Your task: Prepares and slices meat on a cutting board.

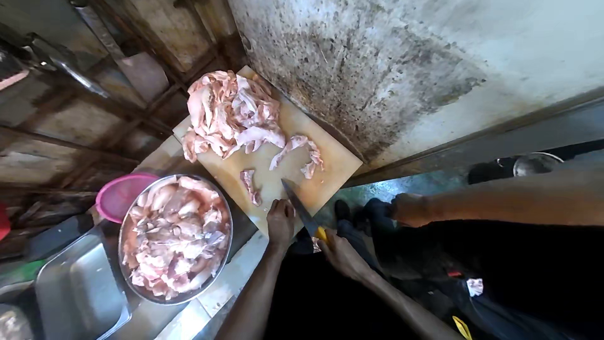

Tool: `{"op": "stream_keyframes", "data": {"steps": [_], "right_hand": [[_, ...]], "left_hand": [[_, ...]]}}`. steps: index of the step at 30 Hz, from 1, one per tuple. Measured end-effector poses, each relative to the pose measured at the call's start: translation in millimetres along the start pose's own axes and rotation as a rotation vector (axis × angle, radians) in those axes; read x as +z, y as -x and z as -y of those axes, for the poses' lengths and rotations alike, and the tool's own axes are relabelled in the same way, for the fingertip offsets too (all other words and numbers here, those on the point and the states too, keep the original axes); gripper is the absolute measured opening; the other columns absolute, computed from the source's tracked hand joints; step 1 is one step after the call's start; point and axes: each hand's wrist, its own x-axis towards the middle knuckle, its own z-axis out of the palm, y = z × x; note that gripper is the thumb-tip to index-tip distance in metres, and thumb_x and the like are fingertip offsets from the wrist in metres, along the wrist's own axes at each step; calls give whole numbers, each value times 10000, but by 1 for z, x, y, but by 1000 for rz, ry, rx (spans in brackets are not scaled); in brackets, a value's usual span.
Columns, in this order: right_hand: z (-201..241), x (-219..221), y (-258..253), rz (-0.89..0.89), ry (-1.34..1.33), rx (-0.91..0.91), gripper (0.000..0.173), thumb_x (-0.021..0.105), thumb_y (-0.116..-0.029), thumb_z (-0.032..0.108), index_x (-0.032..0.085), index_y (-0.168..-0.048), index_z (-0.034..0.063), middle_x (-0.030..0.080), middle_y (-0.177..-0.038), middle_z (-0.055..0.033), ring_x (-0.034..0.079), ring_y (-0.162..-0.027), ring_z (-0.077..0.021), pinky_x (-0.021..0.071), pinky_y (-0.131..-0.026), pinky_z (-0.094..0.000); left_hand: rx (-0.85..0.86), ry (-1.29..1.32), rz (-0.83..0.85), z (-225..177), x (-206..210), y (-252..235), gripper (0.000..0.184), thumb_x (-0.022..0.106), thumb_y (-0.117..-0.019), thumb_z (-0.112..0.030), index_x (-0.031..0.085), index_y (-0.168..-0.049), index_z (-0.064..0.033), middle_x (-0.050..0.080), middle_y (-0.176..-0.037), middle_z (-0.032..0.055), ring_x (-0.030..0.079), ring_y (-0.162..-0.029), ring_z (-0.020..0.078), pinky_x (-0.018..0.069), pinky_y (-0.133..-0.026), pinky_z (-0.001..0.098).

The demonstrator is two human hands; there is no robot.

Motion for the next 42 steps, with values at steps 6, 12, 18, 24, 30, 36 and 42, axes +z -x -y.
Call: {"op": "stream_keyframes", "data": {"steps": [6,12,18,24,30,36,42], "right_hand": [[30,1,-37,-43,-19,-21,383,450,-1084,378,580,-1223,46,664,-932,-140,689,-866,-287,570,-810,-482],[19,-2,-35,-33,-51,-24,421,452,-1074,438,594,-1242,80,674,-933,-122,694,-850,-267,574,-802,-481],[11,-4,-44,-6,-94,-20,418,454,-1070,444,610,-1209,82,664,-892,-110,685,-794,-250,576,-772,-468],[13,-8,-41,0,-111,-29,404,465,-1076,410,608,-1243,70,671,-926,-129,687,-824,-263,573,-800,-471],[11,-4,-39,-1,-77,-43,417,453,-1073,429,590,-1260,81,678,-940,-125,699,-845,-266,579,-809,-475],[-3,-14,-9,42,35,-30,453,452,-1068,439,570,-1302,68,683,-1003,-162,698,-934,-313,564,-851,-523],[-5,-6,-12,49,-12,-54,428,455,-1074,406,575,-1294,59,682,-997,-159,699,-924,-302,563,-854,-511]], "left_hand": [[-27,2,4,-2,1,2,91,698,-939,-106,738,-978,-34,685,-906,110,689,-776,207,615,-743,378],[-38,29,-84,-1,9,3,63,707,-931,-104,724,-960,-51,675,-852,83,675,-744,188,609,-715,366],[-81,71,23,1,-3,6,158,654,-985,-141,735,-1082,-47,711,-976,106,708,-863,203,613,-827,402],[120,54,65,14,-13,0,150,715,-941,-119,770,-1077,-82,691,-1148,81,704,-929,147,623,-839,328],[142,-12,144,10,-15,-8,79,723,-949,-137,762,-989,-82,702,-1043,58,704,-892,147,623,-825,341],[97,-104,169,-1,-16,-6,73,711,-954,-131,756,-971,-76,697,-1018,64,701,-889,154,617,-832,340],[79,-94,115,-1,-14,2,53,723,-938,-106,758,-949,-67,704,-987,74,706,-859,170,621,-802,347]]}}
